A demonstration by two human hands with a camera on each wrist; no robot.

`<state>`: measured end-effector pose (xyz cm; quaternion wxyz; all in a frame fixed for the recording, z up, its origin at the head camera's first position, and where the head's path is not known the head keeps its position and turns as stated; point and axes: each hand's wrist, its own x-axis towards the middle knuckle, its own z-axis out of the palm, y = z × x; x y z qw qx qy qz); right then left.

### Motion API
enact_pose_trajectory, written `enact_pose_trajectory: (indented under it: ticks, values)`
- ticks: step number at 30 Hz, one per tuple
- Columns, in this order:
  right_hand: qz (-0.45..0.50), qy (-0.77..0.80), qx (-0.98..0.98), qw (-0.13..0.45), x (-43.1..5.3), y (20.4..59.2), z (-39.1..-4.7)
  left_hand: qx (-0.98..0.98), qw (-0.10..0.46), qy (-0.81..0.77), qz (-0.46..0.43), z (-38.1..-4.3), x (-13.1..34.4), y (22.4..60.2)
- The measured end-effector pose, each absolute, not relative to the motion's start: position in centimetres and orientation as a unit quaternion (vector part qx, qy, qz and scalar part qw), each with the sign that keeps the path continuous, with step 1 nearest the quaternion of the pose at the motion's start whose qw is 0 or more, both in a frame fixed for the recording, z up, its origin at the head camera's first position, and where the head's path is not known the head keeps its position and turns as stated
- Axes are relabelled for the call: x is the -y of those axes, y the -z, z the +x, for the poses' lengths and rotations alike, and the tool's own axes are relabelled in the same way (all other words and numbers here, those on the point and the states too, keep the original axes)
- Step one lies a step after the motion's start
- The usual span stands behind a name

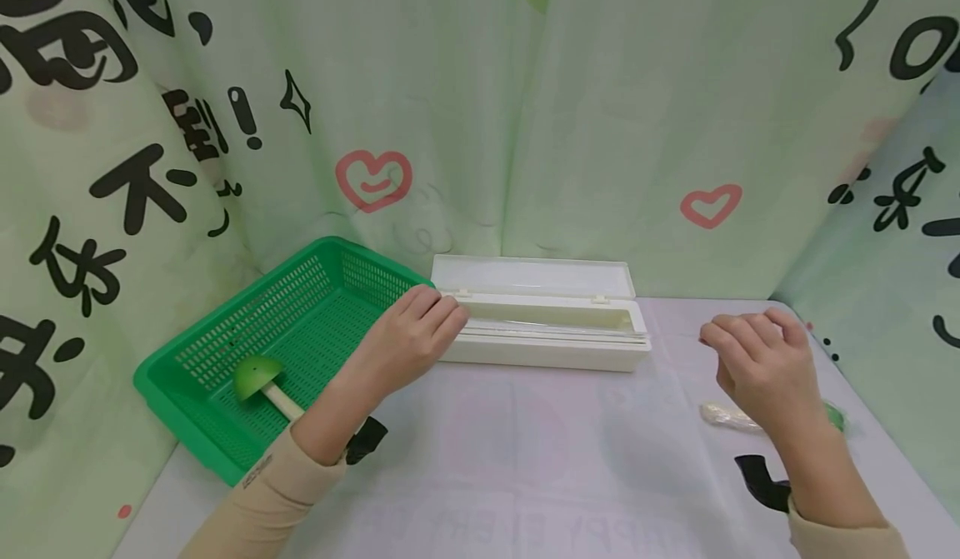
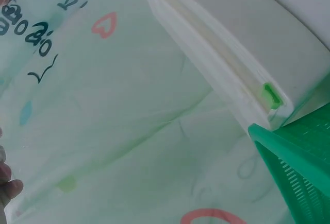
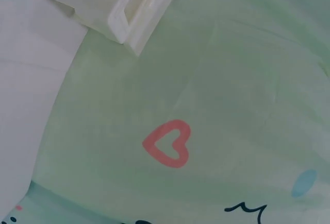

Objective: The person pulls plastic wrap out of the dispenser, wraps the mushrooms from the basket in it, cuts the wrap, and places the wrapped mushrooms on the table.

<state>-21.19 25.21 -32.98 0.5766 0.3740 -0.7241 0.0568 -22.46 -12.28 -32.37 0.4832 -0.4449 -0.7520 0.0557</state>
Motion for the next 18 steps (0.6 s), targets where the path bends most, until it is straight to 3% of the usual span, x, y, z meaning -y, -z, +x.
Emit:
enact_pose_trajectory:
  ticks: [18]
  values:
    - [0.369, -0.078, 0.699, 0.608, -24.4, 31.2, -19.8, 0.745, 0.491, -0.044, -0.449, -21.1, 12.2, 31.0]
